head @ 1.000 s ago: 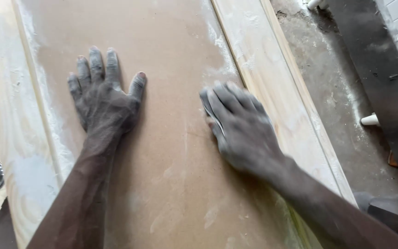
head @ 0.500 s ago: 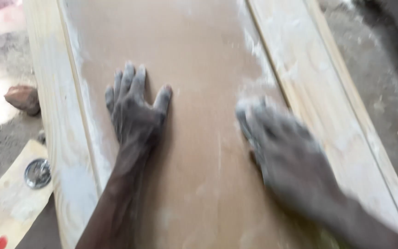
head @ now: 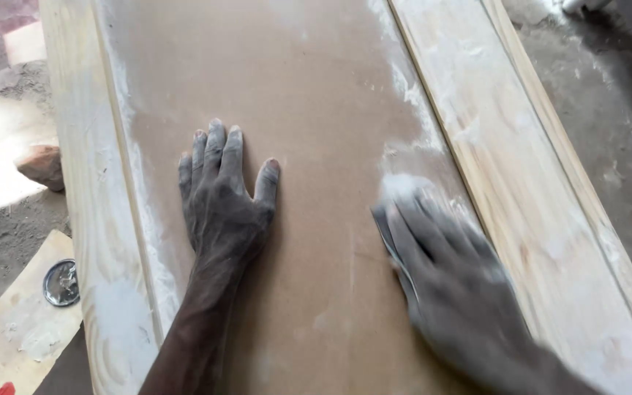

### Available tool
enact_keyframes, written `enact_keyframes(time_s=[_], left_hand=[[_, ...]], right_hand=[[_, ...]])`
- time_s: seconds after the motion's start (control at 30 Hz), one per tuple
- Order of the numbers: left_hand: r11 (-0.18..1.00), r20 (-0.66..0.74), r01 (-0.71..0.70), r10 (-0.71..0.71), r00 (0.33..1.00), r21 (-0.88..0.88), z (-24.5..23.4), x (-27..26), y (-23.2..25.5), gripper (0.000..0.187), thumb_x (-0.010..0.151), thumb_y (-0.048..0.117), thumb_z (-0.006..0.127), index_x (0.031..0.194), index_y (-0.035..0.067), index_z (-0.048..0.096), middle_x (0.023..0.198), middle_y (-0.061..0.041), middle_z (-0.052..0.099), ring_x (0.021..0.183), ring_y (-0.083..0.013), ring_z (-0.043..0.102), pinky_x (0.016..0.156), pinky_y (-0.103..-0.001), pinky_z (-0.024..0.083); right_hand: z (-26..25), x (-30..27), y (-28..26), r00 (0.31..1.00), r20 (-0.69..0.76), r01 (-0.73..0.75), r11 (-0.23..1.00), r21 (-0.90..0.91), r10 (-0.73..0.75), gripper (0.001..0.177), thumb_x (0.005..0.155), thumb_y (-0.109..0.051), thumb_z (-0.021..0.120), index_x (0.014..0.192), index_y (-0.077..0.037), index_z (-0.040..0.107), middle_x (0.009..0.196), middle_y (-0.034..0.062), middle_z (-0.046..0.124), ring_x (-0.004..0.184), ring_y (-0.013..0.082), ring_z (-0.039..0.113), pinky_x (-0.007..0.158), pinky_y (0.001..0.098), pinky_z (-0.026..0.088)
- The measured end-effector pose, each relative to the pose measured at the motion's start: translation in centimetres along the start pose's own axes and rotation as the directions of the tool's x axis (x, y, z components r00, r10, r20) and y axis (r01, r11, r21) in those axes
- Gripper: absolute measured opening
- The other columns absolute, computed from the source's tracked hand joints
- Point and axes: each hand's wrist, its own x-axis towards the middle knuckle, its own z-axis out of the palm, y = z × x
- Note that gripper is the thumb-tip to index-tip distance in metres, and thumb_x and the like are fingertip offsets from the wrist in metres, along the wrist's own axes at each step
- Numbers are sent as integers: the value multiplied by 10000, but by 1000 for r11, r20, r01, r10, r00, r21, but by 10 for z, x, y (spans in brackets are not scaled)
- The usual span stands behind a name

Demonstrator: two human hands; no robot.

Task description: Sanding the surface and edges of a wooden door panel using a sanding block

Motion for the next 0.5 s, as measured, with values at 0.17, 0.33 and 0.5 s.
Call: enact_keyframes(time_s=[0.17,0.33,0.5], left_hand=[[996,-117,-89,90,989,16,6,3,-1,566,987,410,633,1427,55,601,1548,-196,510,1451,-378,423,1202,-524,225],[991,-125,-136,137,983,18,2,-1,-1,566,991,422,663,1383,15,633,1517,-219,546,1438,-397,444,1190,-543,235],[888,-148,-448,432,890,-104,-23,-14,23,477,959,295,753,1290,-35,655,1384,-261,643,1341,-441,568,1173,-562,363]], right_hand=[[-29,110,43,892,452,-323,674,665,-18,571,997,-139,435,1562,-205,395,1661,122,318,1525,333,262,1186,559,200],[-43,63,31,913,265,-401,550,733,311,377,989,-414,500,1209,-114,559,1079,68,619,948,203,606,796,358,475],[-43,-3,4,969,160,-206,257,944,189,145,916,-199,696,985,-78,734,972,39,674,919,162,658,840,284,504]])
